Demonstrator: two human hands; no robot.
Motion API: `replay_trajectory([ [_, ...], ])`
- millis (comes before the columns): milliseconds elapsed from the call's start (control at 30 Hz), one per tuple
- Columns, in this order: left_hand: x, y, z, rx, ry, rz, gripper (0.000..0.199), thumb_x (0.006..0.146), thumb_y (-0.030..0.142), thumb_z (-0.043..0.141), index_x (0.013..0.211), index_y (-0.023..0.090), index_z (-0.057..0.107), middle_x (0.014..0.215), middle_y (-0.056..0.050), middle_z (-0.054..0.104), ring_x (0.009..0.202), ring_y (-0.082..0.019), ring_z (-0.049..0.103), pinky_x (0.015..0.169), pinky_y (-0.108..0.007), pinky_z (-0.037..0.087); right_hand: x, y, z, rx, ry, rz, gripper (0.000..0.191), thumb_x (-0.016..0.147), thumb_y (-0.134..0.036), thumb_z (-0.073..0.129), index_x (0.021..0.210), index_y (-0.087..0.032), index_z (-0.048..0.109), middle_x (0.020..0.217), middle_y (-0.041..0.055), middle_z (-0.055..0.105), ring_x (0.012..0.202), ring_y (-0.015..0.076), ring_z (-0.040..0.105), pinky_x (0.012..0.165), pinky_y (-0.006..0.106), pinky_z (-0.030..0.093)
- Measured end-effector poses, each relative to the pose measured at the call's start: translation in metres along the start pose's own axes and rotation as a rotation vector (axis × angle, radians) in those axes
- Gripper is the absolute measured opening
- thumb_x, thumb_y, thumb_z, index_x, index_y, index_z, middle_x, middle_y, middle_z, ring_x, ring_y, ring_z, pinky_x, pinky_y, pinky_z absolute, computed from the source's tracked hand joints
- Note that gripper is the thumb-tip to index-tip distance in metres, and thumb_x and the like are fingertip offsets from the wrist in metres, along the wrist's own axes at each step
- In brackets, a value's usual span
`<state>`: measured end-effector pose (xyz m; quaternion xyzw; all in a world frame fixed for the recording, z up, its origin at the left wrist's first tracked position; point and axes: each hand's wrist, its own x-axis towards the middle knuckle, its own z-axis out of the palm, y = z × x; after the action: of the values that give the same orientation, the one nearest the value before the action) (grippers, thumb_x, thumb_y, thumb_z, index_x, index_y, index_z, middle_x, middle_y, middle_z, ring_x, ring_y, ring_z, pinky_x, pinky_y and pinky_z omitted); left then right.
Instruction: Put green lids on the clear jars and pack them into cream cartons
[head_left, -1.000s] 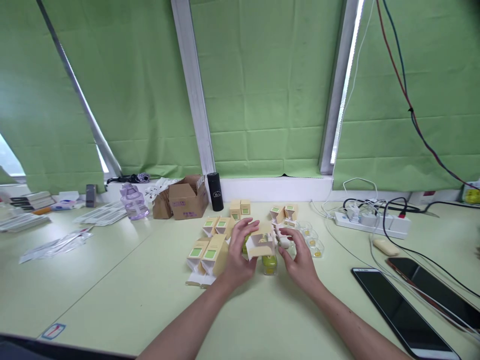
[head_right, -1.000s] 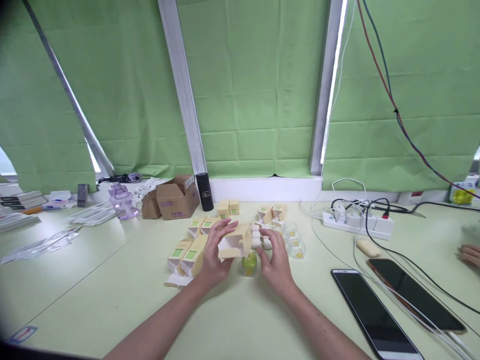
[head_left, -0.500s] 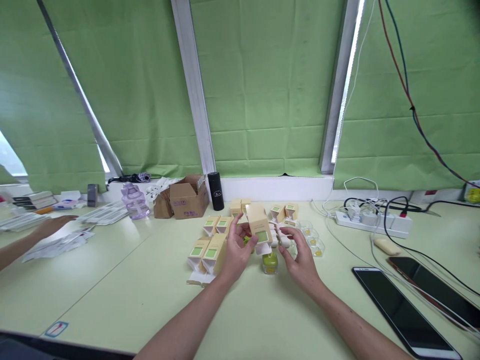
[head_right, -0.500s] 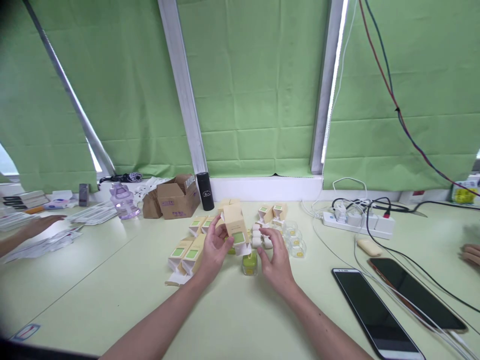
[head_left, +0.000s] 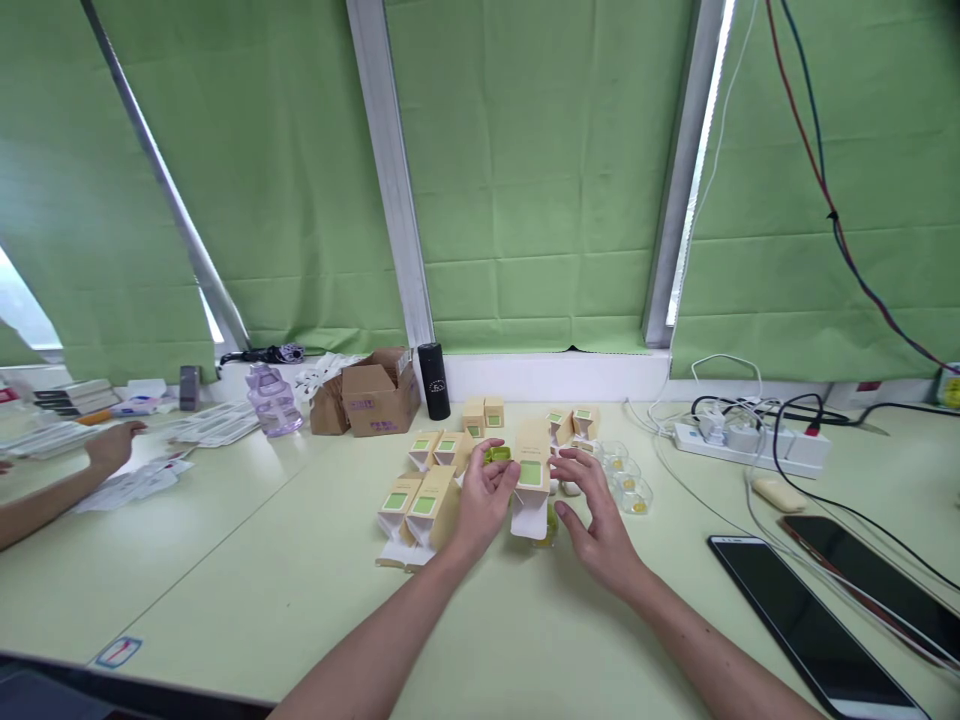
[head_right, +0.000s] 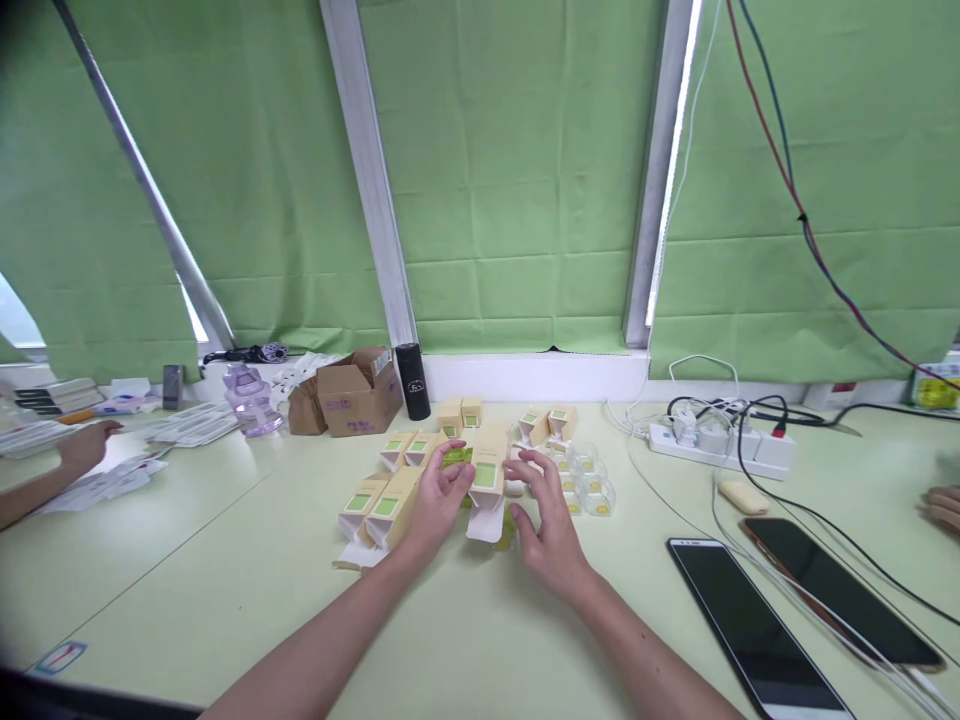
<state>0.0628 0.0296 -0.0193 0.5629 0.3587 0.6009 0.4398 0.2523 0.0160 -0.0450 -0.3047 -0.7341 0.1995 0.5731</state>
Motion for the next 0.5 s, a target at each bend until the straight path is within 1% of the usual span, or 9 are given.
replay_trajectory([
  [67, -0.0009, 0.0004, 0.0007, 0.018, -0.009, -0.01, 0.064, 0.087, 0.063, 0.076, 0.127, 0.023, 0.046, 0.099, -0.008, 0.078, 0.089, -0.023, 0.078, 0.075, -0.031, 0.058, -0.0004, 0.0006, 0.0, -0.007, -0.009, -0.006, 0.037, 0.105, -0.032, 0.053, 0.141, -0.036, 0.058, 0.152, 0.0106, 0.045, 0.145, 0.0329, 0.047, 0.117, 0.056, 0.048],
  [133, -0.0014, 0.0002, 0.0011, 0.036, -0.015, -0.021, 0.061, 0.088, 0.063, 0.075, 0.125, 0.023, 0.047, 0.1, -0.008, 0.078, 0.088, -0.023, 0.078, 0.076, -0.032, 0.058, -0.0005, 0.0011, 0.0, -0.004, -0.021, -0.007, 0.034, 0.105, -0.032, 0.052, 0.138, -0.036, 0.061, 0.153, 0.0103, 0.044, 0.15, 0.033, 0.041, 0.117, 0.057, 0.048],
  [233, -0.0012, -0.0025, 0.0008, 0.031, -0.02, -0.021, 0.062, 0.088, 0.063, 0.076, 0.125, 0.023, 0.048, 0.11, -0.012, 0.076, 0.093, -0.023, 0.078, 0.081, -0.034, 0.06, -0.0006, 0.0016, 0.0003, 0.013, -0.028, 0.013, 0.032, 0.105, -0.032, 0.052, 0.134, -0.036, 0.065, 0.153, 0.0099, 0.044, 0.148, 0.0324, 0.044, 0.116, 0.056, 0.05],
  [300, -0.0012, -0.0049, 0.0, 0.018, -0.031, -0.003, 0.064, 0.088, 0.065, 0.075, 0.127, 0.023, 0.048, 0.122, -0.016, 0.074, 0.102, -0.025, 0.077, 0.087, -0.037, 0.06, -0.0006, 0.0023, 0.0005, 0.041, -0.02, 0.029, 0.031, 0.104, -0.033, 0.053, 0.133, -0.035, 0.066, 0.151, 0.0102, 0.046, 0.147, 0.0322, 0.046, 0.113, 0.055, 0.053],
  [400, -0.0026, -0.0066, -0.0024, 0.056, -0.059, 0.052, 0.06, 0.094, 0.063, 0.068, 0.135, 0.024, 0.047, 0.142, -0.02, 0.064, 0.117, -0.028, 0.072, 0.096, -0.041, 0.058, -0.0001, 0.0051, 0.0006, 0.109, 0.003, 0.064, 0.031, 0.104, -0.035, 0.056, 0.132, -0.034, 0.067, 0.149, 0.0111, 0.047, 0.144, 0.0318, 0.049, 0.109, 0.051, 0.056],
  [433, -0.0035, -0.0065, -0.0035, 0.086, -0.061, 0.08, 0.058, 0.097, 0.061, 0.065, 0.138, 0.025, 0.047, 0.147, -0.02, 0.061, 0.119, -0.027, 0.071, 0.099, -0.042, 0.057, 0.0002, 0.0064, 0.0005, 0.138, 0.008, 0.082, 0.03, 0.104, -0.036, 0.057, 0.132, -0.034, 0.067, 0.148, 0.0113, 0.047, 0.14, 0.0315, 0.052, 0.108, 0.05, 0.057],
  [500, -0.0053, -0.0055, -0.0058, 0.159, -0.056, 0.147, 0.053, 0.1, 0.054, 0.063, 0.142, 0.025, 0.047, 0.153, -0.019, 0.056, 0.117, -0.025, 0.07, 0.101, -0.043, 0.056, 0.0011, 0.0091, 0.0002, 0.208, 0.013, 0.118, 0.031, 0.103, -0.038, 0.059, 0.133, -0.035, 0.066, 0.149, 0.0109, 0.045, 0.129, 0.0293, 0.061, 0.103, 0.047, 0.059],
])
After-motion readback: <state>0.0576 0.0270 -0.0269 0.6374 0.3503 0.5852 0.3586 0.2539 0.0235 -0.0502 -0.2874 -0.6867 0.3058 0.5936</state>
